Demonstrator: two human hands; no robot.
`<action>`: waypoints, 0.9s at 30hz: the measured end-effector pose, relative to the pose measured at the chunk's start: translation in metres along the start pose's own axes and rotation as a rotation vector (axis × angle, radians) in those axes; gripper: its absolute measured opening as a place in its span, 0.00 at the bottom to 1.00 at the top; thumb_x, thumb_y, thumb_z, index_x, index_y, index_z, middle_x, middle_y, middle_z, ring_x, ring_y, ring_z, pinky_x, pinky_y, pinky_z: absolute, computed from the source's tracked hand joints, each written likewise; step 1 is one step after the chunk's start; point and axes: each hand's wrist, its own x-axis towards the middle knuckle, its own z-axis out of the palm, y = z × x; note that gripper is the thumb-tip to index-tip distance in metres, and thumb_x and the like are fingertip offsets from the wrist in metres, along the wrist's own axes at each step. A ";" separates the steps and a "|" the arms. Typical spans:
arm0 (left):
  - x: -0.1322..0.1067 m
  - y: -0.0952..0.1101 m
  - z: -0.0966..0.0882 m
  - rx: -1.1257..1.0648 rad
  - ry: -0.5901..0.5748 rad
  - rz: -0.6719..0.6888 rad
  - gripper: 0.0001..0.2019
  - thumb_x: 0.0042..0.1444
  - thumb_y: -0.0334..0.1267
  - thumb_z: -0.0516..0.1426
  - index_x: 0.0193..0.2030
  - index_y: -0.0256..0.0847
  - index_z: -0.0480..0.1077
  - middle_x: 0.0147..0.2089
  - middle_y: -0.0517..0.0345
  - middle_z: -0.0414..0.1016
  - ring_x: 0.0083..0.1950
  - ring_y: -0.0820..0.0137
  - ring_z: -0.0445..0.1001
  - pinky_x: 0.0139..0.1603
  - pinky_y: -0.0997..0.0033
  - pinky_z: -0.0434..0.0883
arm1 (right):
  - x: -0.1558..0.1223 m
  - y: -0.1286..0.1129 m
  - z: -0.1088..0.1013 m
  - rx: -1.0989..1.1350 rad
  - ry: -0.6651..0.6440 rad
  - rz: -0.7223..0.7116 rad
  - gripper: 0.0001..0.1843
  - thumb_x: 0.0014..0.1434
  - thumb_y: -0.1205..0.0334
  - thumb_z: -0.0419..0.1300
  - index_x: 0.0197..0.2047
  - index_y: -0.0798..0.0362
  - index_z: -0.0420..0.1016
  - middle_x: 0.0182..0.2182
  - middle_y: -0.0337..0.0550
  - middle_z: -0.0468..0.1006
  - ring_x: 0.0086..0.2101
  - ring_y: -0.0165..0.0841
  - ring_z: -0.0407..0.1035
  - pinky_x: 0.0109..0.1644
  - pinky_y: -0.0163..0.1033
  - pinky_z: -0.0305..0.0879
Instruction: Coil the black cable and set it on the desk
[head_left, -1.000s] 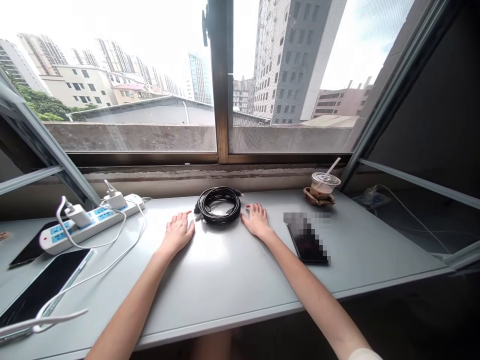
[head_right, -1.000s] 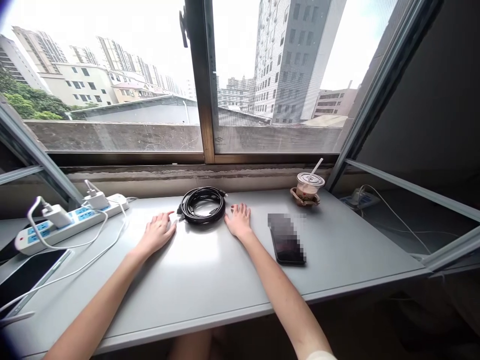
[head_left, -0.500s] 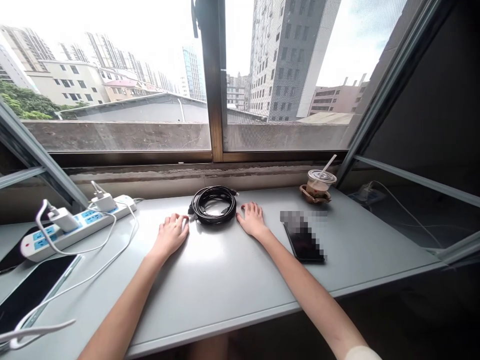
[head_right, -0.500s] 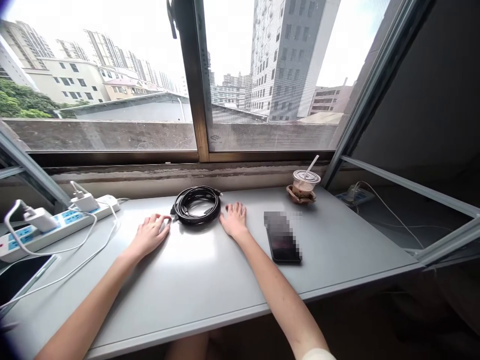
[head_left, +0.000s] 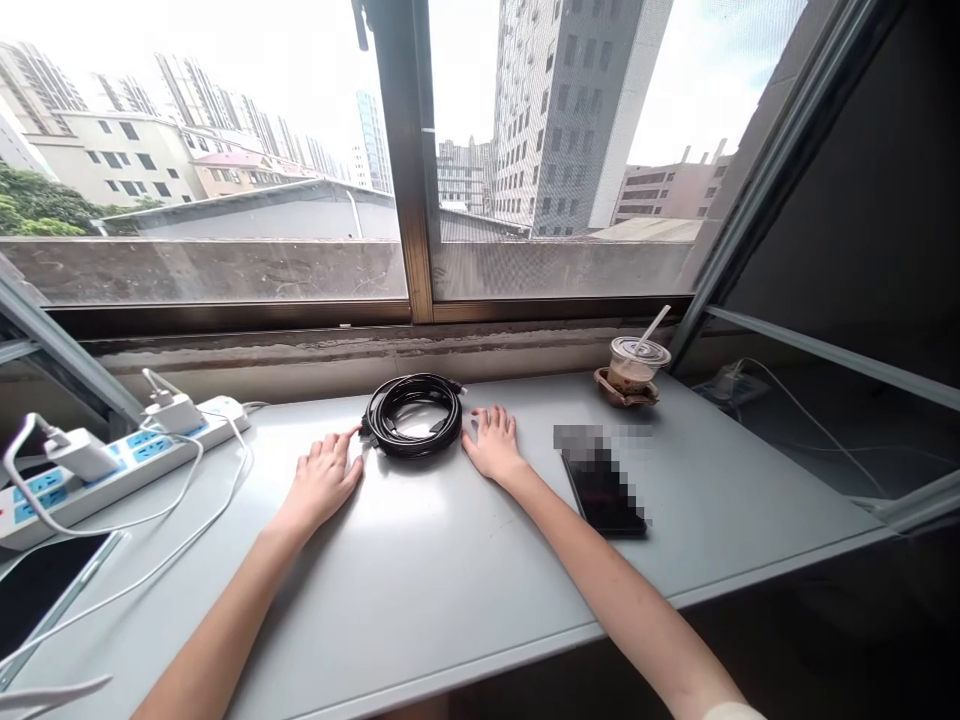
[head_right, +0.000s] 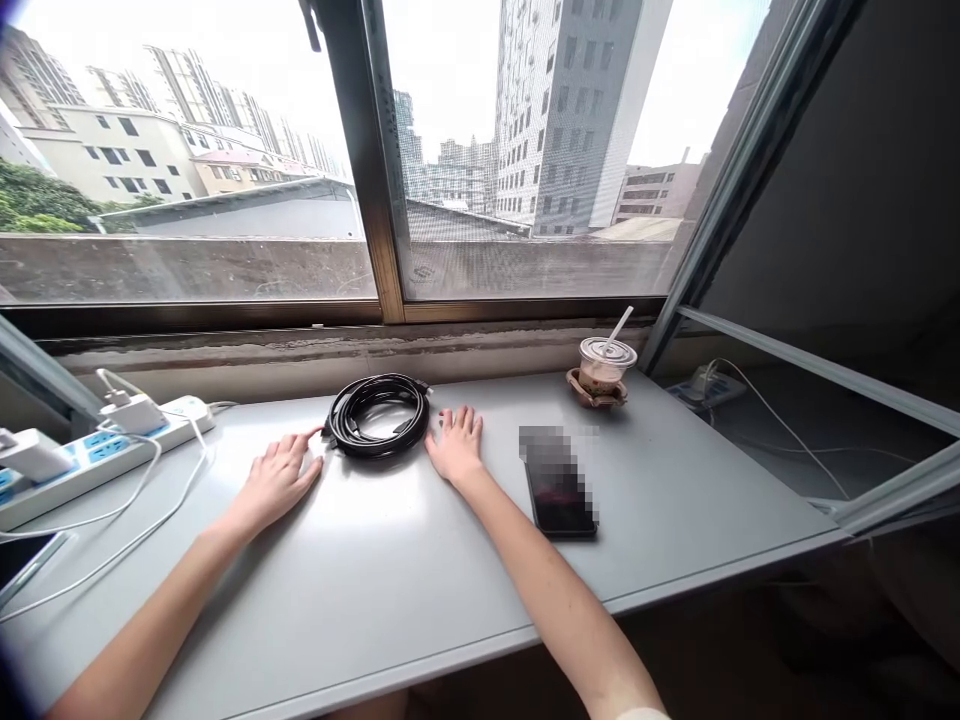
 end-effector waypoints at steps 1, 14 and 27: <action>0.000 0.001 0.000 0.010 0.000 0.005 0.26 0.58 0.42 0.40 0.62 0.37 0.55 0.49 0.44 0.67 0.51 0.54 0.64 0.48 0.53 0.63 | 0.000 0.000 0.000 -0.003 -0.001 0.001 0.27 0.62 0.52 0.44 0.60 0.58 0.57 0.62 0.60 0.54 0.63 0.47 0.42 0.63 0.52 0.37; -0.012 0.012 -0.013 -0.035 -0.110 -0.019 0.25 0.60 0.39 0.41 0.62 0.28 0.53 0.56 0.39 0.64 0.56 0.52 0.62 0.54 0.53 0.60 | -0.002 0.003 0.005 -0.043 0.002 -0.020 0.24 0.63 0.52 0.44 0.57 0.56 0.61 0.59 0.58 0.58 0.61 0.45 0.45 0.62 0.51 0.39; -0.017 0.010 -0.009 -0.081 -0.068 -0.014 0.26 0.60 0.39 0.43 0.65 0.38 0.49 0.54 0.42 0.64 0.54 0.54 0.63 0.52 0.54 0.60 | -0.002 0.010 0.014 -0.052 0.048 -0.022 0.22 0.62 0.52 0.45 0.56 0.53 0.62 0.58 0.54 0.61 0.61 0.41 0.47 0.62 0.49 0.41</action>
